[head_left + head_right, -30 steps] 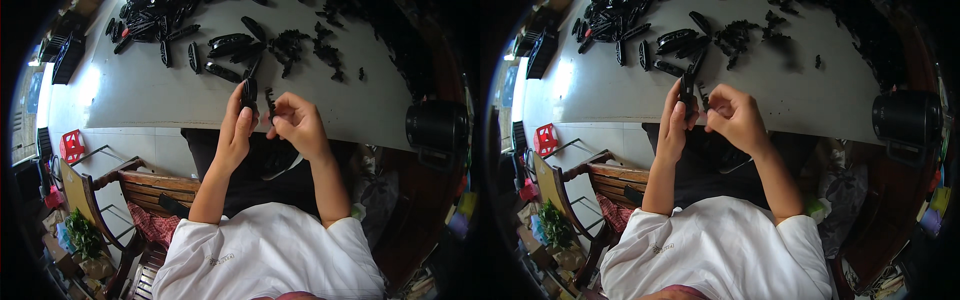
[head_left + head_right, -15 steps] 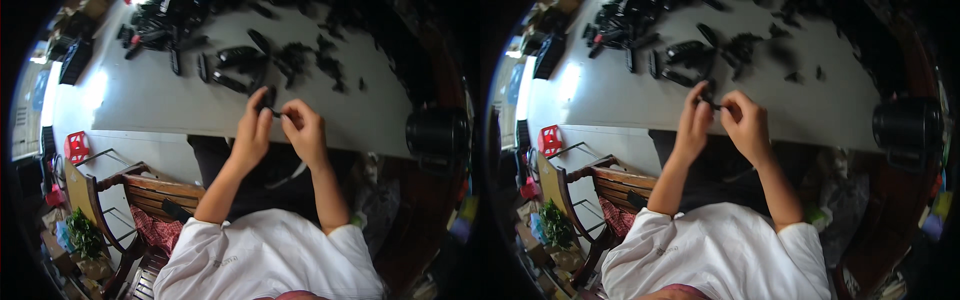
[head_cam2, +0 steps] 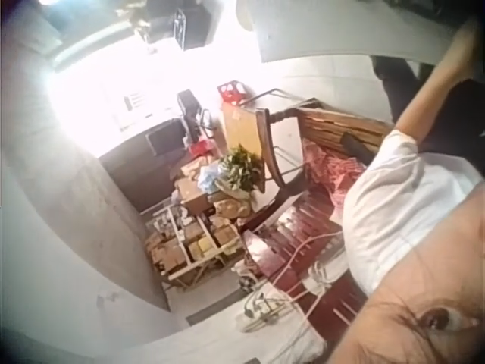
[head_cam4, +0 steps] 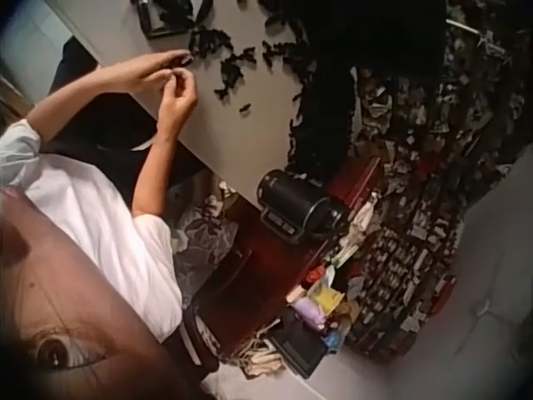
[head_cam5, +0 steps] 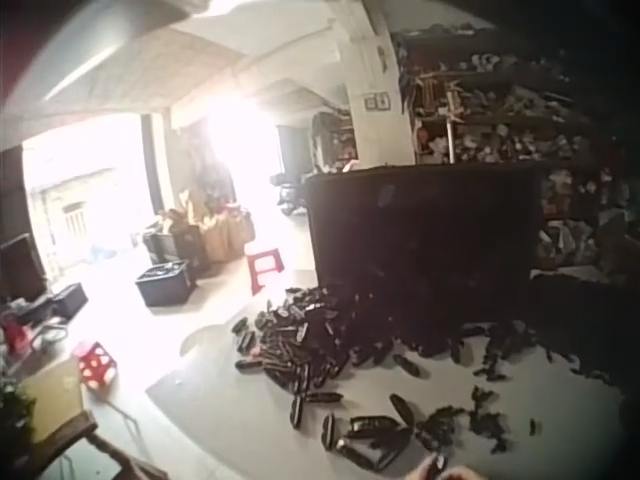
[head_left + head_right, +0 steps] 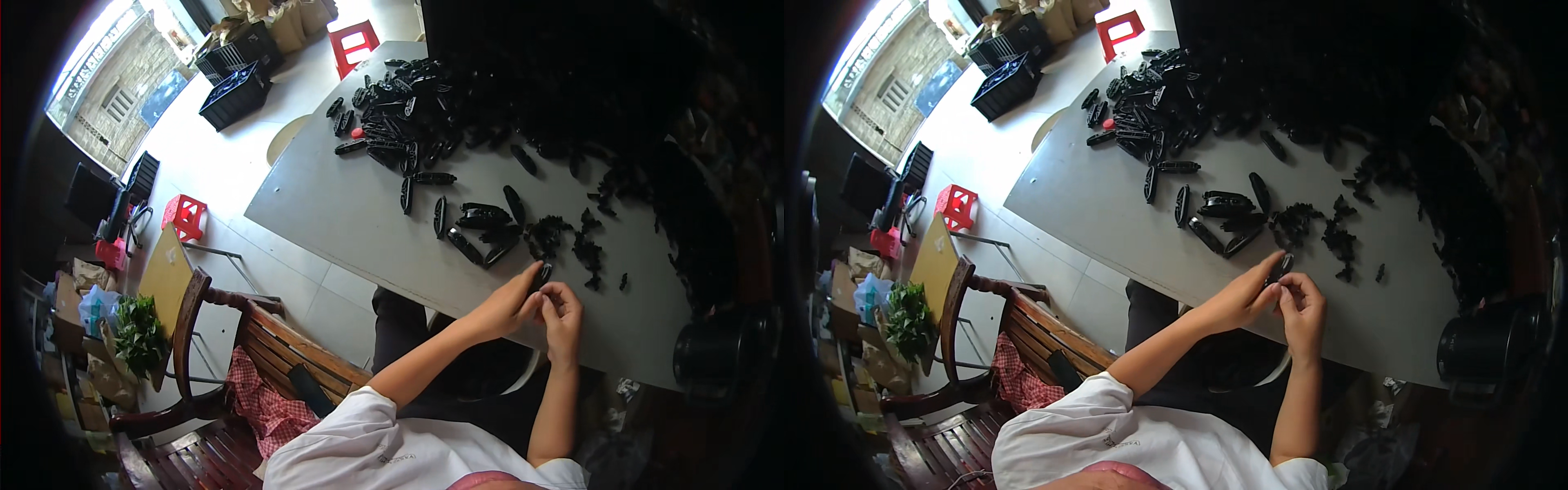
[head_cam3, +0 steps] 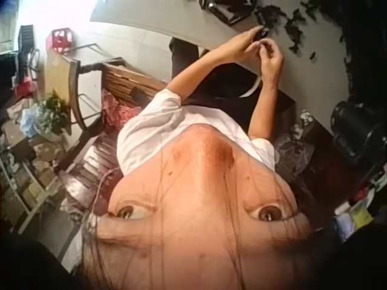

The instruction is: Manually assembling small black plastic components on a table.

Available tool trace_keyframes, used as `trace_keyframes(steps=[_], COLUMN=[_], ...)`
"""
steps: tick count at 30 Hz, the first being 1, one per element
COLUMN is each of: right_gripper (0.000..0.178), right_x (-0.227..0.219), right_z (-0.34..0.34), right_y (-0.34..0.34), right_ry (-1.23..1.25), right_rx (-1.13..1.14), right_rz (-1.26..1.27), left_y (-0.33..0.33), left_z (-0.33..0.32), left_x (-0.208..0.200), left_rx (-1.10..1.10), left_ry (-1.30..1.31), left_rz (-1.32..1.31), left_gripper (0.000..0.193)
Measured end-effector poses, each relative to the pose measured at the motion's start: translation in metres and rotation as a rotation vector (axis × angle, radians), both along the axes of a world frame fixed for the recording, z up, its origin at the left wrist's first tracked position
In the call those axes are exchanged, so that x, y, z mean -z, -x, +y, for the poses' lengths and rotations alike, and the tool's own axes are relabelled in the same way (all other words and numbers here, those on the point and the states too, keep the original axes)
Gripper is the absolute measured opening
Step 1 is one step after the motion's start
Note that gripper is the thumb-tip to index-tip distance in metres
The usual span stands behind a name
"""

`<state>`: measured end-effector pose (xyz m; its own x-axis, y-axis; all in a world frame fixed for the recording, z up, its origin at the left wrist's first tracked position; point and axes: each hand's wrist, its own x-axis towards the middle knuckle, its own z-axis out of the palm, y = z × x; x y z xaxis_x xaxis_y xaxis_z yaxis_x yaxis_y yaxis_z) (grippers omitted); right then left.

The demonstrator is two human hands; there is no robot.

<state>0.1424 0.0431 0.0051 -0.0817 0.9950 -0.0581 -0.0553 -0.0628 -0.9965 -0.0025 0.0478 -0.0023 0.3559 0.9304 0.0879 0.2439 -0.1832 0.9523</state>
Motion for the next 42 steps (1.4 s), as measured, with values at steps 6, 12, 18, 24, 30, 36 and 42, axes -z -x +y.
trace_keyframes(steps=[6,12,18,24,30,36,42], right_gripper=[0.005,0.006,0.006,0.007,0.007,0.009,0.011], right_x=[-0.004,-0.005,0.006,0.018,0.014,0.011,0.015], right_z=[-0.002,-0.003,-0.004,-0.003,-0.002,-0.003,-0.006], right_y=[-0.008,-0.005,0.001,0.002,0.004,0.003,-0.008], right_ry=[0.021,0.084,0.06,0.09,0.062,-0.022,-0.039], right_rx=[-0.067,-0.072,-0.03,-0.003,-0.038,-0.026,-0.117], right_rz=[-0.019,-0.004,-0.036,-0.007,0.131,0.155,0.147], left_y=[-0.004,-0.009,-0.01,-0.005,-0.008,-0.005,0.001], left_z=[0.003,0.011,0.003,0.017,0.005,-0.006,-0.015], left_x=[0.019,0.0,0.002,0.006,-0.003,0.015,0.012], left_rx=[-0.222,-0.351,-0.525,-0.559,-0.343,-0.045,0.06], left_ry=[-0.065,-0.025,-0.361,-0.392,-0.09,-0.028,0.024], left_rz=[-0.025,0.309,0.689,0.811,0.511,-0.056,-0.197], left_gripper=[0.063,0.077,0.078,0.082,0.072,0.059,0.06])
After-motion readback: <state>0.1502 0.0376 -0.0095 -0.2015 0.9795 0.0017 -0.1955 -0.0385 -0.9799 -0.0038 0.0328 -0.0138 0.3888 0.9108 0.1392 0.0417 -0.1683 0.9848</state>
